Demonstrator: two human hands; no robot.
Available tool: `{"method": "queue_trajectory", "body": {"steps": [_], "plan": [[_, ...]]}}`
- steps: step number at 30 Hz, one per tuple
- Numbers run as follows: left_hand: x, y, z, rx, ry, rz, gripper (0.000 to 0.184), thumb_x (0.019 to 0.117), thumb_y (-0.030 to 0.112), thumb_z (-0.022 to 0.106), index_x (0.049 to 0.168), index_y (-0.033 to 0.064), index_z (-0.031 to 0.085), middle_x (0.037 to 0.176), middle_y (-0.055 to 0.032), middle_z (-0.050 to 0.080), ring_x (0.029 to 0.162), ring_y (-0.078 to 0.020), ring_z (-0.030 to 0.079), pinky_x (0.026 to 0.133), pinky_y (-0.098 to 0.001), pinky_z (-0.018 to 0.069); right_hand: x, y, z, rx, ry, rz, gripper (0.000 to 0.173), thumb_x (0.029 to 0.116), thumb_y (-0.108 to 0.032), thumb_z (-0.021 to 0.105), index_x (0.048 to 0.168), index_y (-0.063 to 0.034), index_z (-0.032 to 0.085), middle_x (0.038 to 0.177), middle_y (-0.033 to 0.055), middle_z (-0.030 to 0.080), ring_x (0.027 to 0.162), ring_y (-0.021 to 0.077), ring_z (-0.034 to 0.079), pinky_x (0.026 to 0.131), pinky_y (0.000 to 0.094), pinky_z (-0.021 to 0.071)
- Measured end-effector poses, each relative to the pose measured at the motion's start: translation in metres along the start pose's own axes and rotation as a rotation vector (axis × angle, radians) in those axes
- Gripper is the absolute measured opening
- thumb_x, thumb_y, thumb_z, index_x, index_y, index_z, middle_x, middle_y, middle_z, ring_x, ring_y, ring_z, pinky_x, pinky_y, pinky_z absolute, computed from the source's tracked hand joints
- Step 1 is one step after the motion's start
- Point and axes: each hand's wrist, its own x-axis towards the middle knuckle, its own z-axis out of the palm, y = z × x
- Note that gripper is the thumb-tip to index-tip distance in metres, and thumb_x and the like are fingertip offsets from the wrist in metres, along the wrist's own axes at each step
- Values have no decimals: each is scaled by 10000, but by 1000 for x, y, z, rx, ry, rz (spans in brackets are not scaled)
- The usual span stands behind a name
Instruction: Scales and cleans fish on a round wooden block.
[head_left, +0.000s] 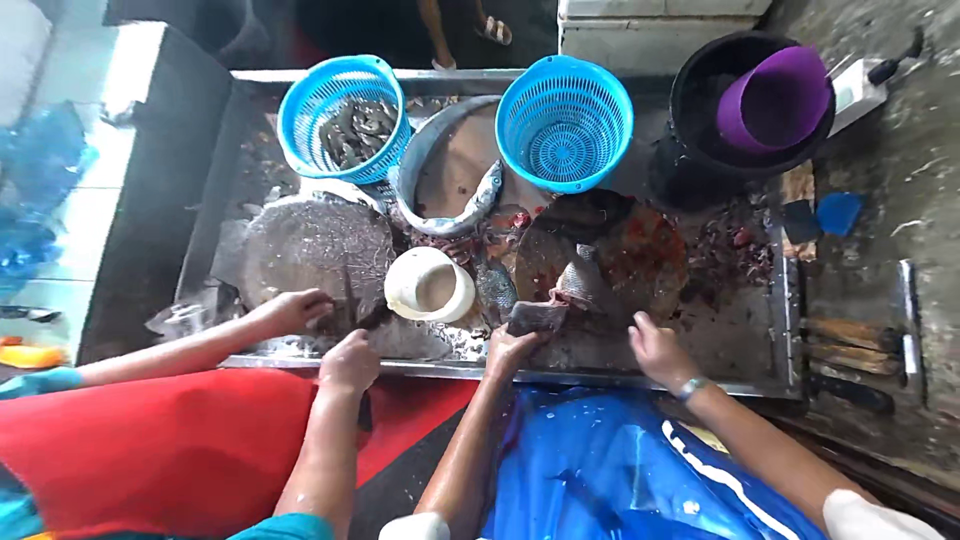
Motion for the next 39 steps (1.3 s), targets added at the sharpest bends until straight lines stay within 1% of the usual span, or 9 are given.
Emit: {"method": "queue_trajectory", "body": {"steps": [4,9,12,15,20,24,31,36,39], "plan": [[-17,-17,8,-403,-52,188,606,723,185,900,1224,-30,633,1066,-160,742,980,-253,732,894,-438,621,-29,90,-30,-110,202,288,501,1054,-284,463,1500,-56,468,926,273,719,847,484,717,742,669,563],[-8,3,40,-525,-83,256,621,751,255,889,1231,-27,614,992,-185,735,874,-276,734,810,-451,626,-3,179,-16,-147,190,529,493,1016,-119,504,1509,-129,500,1358,311,590,1241,507,592,996,666,497],[-2,25,52,-460,-164,305,670,746,243,890,1299,7,595,1083,-165,735,976,-273,731,889,-464,618,11,122,-44,36,307,230,465,972,-248,678,1382,-34,623,1444,303,517,1344,478,502,1110,640,429],[3,49,64,-372,-237,345,738,753,280,882,1390,91,560,1208,-121,712,1083,-250,706,941,-469,605,24,22,-68,261,227,-309,633,942,-421,709,1469,-104,560,1454,162,558,1330,306,557,1082,514,512],[10,74,70,-465,-277,384,760,769,261,875,1421,105,517,1199,-163,702,1044,-294,712,899,-491,613,60,-33,-54,386,168,-584,403,805,-241,874,1133,-48,739,1172,88,706,1108,169,678,990,379,578],[11,85,55,-380,-315,413,736,764,195,865,1399,54,520,1164,-158,718,1044,-269,719,932,-464,610,78,-40,-67,348,-201,-532,426,755,-320,899,1054,-51,758,1304,125,605,1193,215,596,1018,414,526],[27,124,39,-94,-439,418,699,746,151,850,1386,154,569,1171,-80,723,1020,-210,719,888,-422,622,101,-36,-79,756,-613,-405,260,953,-176,729,1150,-8,701,1265,131,644,917,216,711,763,403,646],[43,143,65,-94,-562,336,694,751,89,816,1396,151,568,1178,-106,717,991,-235,723,863,-436,625,113,0,-109,494,-558,-498,197,971,-210,704,922,-22,737,995,103,675,760,177,665,662,361,600],[60,152,75,-35,-554,341,665,784,92,815,1400,157,573,1173,-92,725,1006,-219,723,894,-435,618,101,25,-151,189,-266,-687,331,999,-206,636,702,-64,668,742,36,619,711,143,605,690,357,531]]}}
